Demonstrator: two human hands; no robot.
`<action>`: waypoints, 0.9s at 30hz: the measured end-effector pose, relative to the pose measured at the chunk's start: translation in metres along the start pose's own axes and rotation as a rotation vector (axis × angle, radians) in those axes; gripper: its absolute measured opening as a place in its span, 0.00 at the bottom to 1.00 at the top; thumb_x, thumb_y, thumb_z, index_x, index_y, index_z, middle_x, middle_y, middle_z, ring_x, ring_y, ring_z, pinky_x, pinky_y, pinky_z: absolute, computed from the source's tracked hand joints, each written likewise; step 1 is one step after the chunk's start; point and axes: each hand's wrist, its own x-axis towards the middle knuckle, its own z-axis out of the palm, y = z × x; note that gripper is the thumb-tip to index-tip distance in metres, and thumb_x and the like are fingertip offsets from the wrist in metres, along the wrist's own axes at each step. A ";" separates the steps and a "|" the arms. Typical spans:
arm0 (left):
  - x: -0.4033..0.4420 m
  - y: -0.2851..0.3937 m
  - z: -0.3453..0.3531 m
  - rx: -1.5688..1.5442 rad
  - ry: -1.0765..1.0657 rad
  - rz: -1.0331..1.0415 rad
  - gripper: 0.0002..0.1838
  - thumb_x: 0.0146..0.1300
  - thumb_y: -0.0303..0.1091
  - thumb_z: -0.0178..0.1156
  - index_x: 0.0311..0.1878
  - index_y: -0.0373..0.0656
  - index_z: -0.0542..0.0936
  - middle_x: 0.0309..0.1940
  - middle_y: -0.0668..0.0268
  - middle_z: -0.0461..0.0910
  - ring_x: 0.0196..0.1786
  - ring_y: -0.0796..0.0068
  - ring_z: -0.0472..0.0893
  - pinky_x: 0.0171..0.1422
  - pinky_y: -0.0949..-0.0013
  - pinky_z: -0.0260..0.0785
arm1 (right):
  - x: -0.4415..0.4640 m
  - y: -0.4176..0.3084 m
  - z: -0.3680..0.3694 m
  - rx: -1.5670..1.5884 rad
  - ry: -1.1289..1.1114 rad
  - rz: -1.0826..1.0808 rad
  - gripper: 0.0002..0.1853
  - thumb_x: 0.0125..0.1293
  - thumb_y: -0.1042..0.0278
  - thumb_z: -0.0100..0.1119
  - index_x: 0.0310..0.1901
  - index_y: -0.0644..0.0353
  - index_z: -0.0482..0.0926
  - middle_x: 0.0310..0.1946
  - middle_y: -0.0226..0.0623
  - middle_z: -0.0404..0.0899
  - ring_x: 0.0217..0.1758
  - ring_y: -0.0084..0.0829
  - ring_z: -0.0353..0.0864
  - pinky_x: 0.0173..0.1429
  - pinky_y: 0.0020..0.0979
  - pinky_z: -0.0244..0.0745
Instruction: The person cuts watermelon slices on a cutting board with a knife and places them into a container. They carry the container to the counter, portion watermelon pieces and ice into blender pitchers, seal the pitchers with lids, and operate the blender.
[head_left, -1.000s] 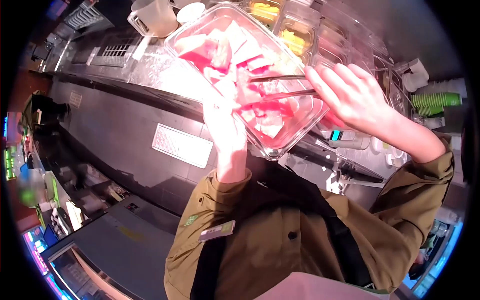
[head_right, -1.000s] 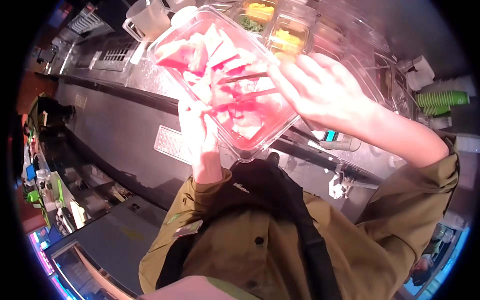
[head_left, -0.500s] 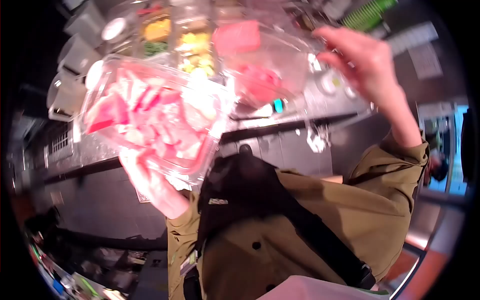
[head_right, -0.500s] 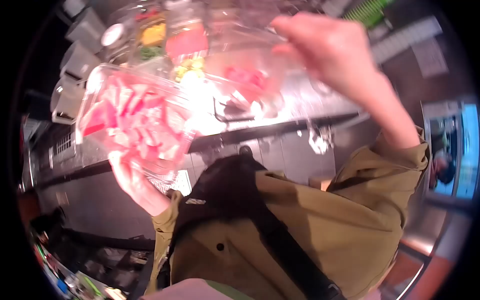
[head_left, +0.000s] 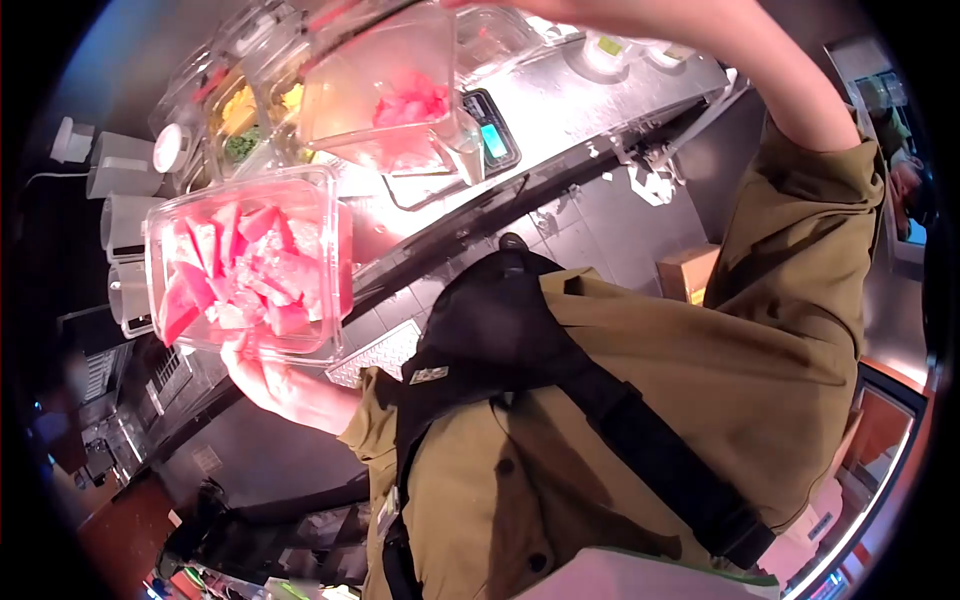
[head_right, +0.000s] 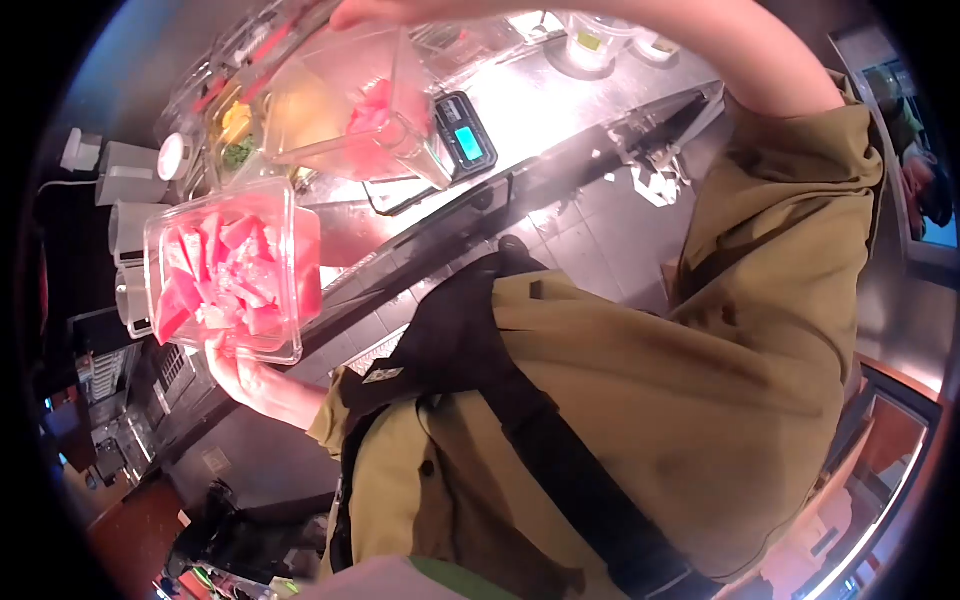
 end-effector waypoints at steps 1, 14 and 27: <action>0.000 0.000 -0.002 0.008 -0.042 -0.034 0.32 0.62 0.52 0.21 0.61 0.36 0.40 0.62 0.52 0.33 0.65 0.58 0.37 0.68 0.58 0.30 | 0.001 -0.006 -0.003 0.006 0.022 -0.011 0.13 0.52 0.61 0.56 0.22 0.65 0.74 0.16 0.45 0.73 0.23 0.43 0.76 0.30 0.37 0.71; 0.016 -0.028 0.000 -0.019 0.442 0.299 0.08 0.52 0.33 0.52 0.33 0.40 0.69 0.31 0.66 0.67 0.37 0.76 0.69 0.45 0.72 0.62 | 0.122 -0.072 0.061 0.037 -0.038 -0.451 0.14 0.49 0.65 0.59 0.37 0.62 0.72 0.21 0.35 0.70 0.24 0.36 0.73 0.24 0.33 0.66; 0.012 -0.038 0.007 -0.998 0.469 -0.035 0.09 0.48 0.16 0.47 0.33 0.41 0.65 0.25 0.69 0.64 0.24 0.82 0.67 0.30 0.81 0.65 | 0.189 -0.172 0.077 0.463 -0.810 -0.109 0.19 0.57 0.56 0.53 0.28 0.69 0.75 0.17 0.34 0.73 0.20 0.23 0.70 0.26 0.26 0.66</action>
